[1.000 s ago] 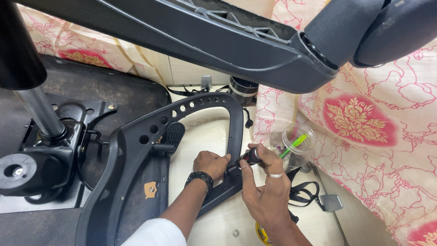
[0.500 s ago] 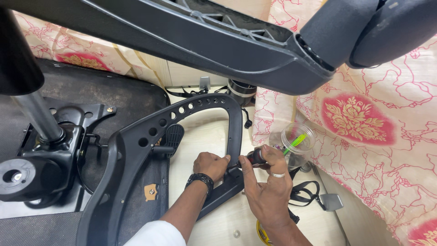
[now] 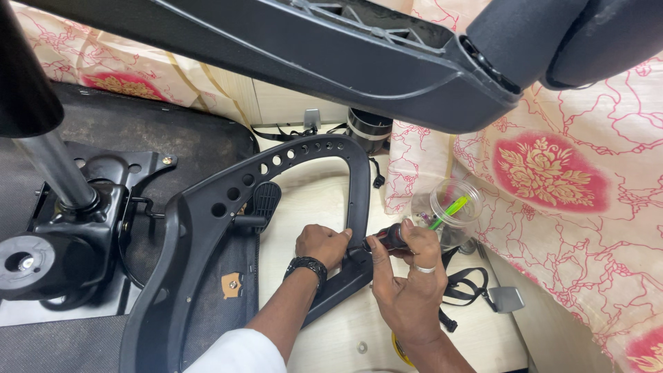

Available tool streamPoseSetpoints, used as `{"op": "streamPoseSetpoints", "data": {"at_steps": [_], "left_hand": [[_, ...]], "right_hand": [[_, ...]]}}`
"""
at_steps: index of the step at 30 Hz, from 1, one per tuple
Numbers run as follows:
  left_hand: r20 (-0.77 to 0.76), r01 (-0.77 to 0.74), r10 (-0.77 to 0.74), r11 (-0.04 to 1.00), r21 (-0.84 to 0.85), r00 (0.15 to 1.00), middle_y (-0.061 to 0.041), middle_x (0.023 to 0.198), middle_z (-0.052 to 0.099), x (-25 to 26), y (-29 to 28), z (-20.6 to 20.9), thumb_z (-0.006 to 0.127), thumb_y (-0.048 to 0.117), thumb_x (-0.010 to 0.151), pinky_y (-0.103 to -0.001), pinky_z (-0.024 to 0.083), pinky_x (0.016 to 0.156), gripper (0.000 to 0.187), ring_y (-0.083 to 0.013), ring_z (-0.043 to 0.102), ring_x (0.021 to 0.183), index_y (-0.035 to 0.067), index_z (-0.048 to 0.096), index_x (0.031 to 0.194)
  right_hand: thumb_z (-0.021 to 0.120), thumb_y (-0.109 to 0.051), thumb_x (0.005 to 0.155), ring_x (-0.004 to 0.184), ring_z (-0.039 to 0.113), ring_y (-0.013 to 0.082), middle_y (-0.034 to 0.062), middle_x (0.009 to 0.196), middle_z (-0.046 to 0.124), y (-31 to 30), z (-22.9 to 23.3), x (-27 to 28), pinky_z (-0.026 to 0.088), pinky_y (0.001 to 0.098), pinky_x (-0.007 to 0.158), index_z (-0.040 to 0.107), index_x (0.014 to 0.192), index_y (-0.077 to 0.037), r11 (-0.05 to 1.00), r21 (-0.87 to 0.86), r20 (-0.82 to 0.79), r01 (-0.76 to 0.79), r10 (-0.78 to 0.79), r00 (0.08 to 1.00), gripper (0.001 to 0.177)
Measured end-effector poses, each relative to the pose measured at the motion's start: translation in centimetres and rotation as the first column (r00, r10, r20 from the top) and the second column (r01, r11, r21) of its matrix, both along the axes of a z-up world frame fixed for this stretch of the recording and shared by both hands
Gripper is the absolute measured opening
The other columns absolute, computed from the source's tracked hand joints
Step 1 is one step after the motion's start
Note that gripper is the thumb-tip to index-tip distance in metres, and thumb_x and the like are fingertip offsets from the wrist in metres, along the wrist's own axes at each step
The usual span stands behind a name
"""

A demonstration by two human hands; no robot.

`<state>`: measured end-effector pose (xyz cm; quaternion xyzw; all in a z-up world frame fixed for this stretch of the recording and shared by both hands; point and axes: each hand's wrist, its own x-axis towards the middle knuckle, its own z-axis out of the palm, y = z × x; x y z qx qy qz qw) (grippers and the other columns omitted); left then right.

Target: The person uses a screwdriver to attach a black plastic frame to the underside of an office chair base. They align the frame, insert screws, and tighten them to secure the component.

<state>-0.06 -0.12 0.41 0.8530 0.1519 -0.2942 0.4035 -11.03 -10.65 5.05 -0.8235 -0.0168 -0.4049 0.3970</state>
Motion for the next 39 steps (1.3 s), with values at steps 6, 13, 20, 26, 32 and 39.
{"op": "streamPoseSetpoints", "data": {"at_steps": [6,13,20,26,32,39], "left_hand": [[0.001,-0.018,0.018,1.0,-0.006,1.0,-0.007,0.078,0.078,0.1,0.0,-0.2,0.075,0.04,0.087,-0.032,0.06,0.076,0.032,-0.0184,0.075,0.069,0.008,0.082,0.087],[0.018,0.007,-0.007,1.0,-0.006,1.0,-0.007,0.079,0.079,0.1,0.0,-0.7,0.074,0.041,0.087,-0.032,0.06,0.078,0.034,-0.0178,0.075,0.069,0.009,0.083,0.087],[0.026,-0.005,0.005,1.0,0.002,1.0,-0.008,0.081,0.079,0.0,0.2,-1.2,0.074,0.043,0.085,-0.033,0.06,0.083,0.034,-0.0196,0.077,0.073,0.009,0.082,0.087],[0.057,0.025,-0.027,0.999,0.024,0.998,-0.009,0.081,0.078,-0.1,0.2,-0.6,0.074,0.046,0.085,-0.035,0.058,0.088,0.039,-0.0191,0.074,0.077,0.008,0.084,0.087],[-0.067,-0.043,0.034,0.991,-0.127,0.997,-0.007,0.072,0.076,-0.5,0.7,-0.5,0.075,0.041,0.089,-0.032,0.062,0.069,0.037,-0.0168,0.072,0.064,0.005,0.079,0.082],[-0.026,0.262,-0.262,0.965,-0.01,0.965,-0.005,0.072,0.075,-0.3,1.2,-0.7,0.081,0.038,0.085,-0.028,0.057,0.064,0.031,-0.0126,0.069,0.061,0.007,0.08,0.083]], "right_hand": [[0.081,0.006,0.084,0.084,0.069,0.0215,0.017,0.101,0.06,-0.4,-0.4,0.6,0.06,0.0308,0.067,0.046,0.119,0.002,0.991,-0.035,-0.002,0.126,-0.126,0.992,0.05],[0.072,0.004,0.09,0.102,0.071,0.0228,0.0225,0.125,0.058,-0.9,-1.0,-0.2,0.064,0.0305,0.078,0.039,0.127,0.006,0.989,0.145,-0.045,0.021,-0.015,0.999,0.049],[0.077,0.004,0.088,0.098,0.07,0.0255,0.0205,0.113,0.062,0.4,-1.0,0.0,0.063,0.0322,0.079,0.046,0.121,0.001,0.999,-0.038,0.051,-0.015,0.017,0.999,0.045],[0.083,0.001,0.084,0.086,0.07,0.0226,0.0174,0.098,0.063,0.6,0.4,0.7,0.058,0.031,0.073,0.049,0.114,0.0,0.994,-0.072,0.02,0.079,-0.078,0.997,0.046],[0.076,0.003,0.089,0.089,0.07,0.0159,0.0148,0.105,0.067,-1.7,1.9,-0.4,0.059,0.0264,0.077,0.048,0.132,0.005,0.956,0.262,-0.104,0.135,-0.111,0.988,0.051],[0.069,0.005,0.097,0.103,0.067,0.015,0.0156,0.119,0.061,-4.2,2.7,-2.6,0.059,0.0247,0.084,0.039,0.142,0.005,0.921,0.376,-0.024,0.097,-0.095,0.995,0.054]]}}
